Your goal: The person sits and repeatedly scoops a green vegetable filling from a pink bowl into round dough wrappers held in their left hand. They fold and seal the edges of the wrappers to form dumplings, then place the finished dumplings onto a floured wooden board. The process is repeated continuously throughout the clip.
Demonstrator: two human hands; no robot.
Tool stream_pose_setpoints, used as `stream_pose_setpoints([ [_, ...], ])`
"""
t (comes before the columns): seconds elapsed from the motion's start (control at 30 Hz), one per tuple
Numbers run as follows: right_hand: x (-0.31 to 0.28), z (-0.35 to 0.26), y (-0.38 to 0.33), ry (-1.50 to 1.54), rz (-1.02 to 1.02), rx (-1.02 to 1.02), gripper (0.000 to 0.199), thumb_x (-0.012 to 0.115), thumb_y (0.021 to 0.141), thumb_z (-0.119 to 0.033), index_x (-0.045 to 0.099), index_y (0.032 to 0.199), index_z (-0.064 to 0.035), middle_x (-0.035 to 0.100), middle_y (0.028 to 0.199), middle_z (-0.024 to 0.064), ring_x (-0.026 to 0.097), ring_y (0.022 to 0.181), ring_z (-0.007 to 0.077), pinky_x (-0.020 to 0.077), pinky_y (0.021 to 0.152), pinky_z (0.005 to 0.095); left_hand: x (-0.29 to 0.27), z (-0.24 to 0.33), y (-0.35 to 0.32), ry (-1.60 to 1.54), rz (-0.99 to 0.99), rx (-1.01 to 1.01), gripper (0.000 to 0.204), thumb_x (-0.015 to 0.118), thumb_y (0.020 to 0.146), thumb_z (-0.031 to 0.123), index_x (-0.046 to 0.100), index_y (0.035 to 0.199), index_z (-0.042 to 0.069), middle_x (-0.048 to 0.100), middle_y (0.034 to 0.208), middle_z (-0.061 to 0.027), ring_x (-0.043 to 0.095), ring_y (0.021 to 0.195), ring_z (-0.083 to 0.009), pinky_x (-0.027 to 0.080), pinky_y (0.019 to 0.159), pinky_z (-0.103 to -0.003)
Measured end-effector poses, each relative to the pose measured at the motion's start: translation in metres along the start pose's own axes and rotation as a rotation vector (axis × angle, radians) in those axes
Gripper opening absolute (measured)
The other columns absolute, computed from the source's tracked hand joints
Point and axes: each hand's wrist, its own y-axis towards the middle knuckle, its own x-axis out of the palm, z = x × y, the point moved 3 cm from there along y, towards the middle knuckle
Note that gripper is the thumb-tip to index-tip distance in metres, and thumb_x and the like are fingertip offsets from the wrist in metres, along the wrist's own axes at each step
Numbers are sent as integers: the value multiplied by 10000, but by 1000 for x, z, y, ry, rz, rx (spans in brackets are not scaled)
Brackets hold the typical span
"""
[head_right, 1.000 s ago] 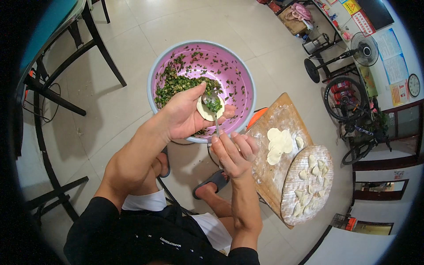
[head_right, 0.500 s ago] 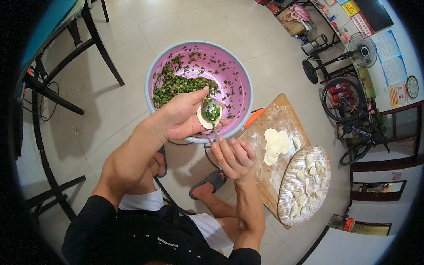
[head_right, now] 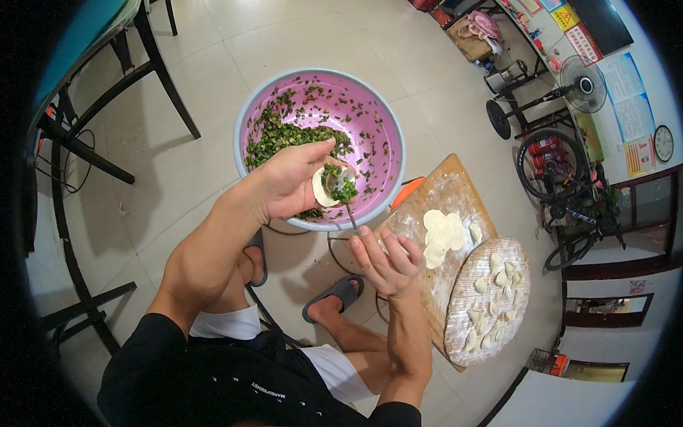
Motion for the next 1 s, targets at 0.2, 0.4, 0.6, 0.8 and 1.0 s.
stream_pose_setpoints([
  [0.2, -9, 3, 7, 21, -50, 19, 268, 783, 860, -160, 684, 1100, -226, 733, 1130, -69, 586, 1140, 193, 438, 971, 374, -10, 5, 4, -30, 75, 49, 531, 275, 1115, 357, 555, 1211, -84, 658, 1135, -186, 676, 1046, -278, 559, 949, -454],
  [0.4, -14, 10, 19, 191, 127, 100, 128, 665, 948, -102, 692, 1069, -72, 731, 1095, 94, 635, 1001, 267, 492, 877, 405, -18, 6, 9, -79, 56, 169, 476, 260, 1114, 355, 563, 1187, -5, 642, 1214, -178, 642, 1085, -264, 528, 962, -437],
  [0.6, 14, 14, 41, 1020, 627, 1153, 170, 556, 1025, -102, 616, 1084, 45, 712, 896, 170, 673, 826, 214, 541, 755, 336, -13, 5, 11, -122, 48, 325, 447, 266, 1103, 319, 557, 1211, -3, 627, 1257, -187, 623, 1128, -283, 528, 965, -444],
  [0.8, 21, 23, 63, 1284, 662, 1214, 211, 558, 1056, -179, 587, 1036, 29, 721, 858, 153, 701, 793, 195, 567, 767, 312, -16, 4, 12, -169, -87, 332, 424, 282, 1086, 283, 567, 1221, 0, 614, 1289, -172, 622, 1142, -287, 533, 967, -445],
  [1.0, 13, 15, 93, 1101, 410, 1036, 139, 635, 1005, -89, 594, 1028, 42, 716, 872, 135, 712, 815, 191, 567, 740, 288, -10, 5, 7, -104, 39, 328, 412, 305, 1090, 277, 572, 1221, -8, 616, 1280, -187, 639, 1120, -313, 535, 969, -449],
])
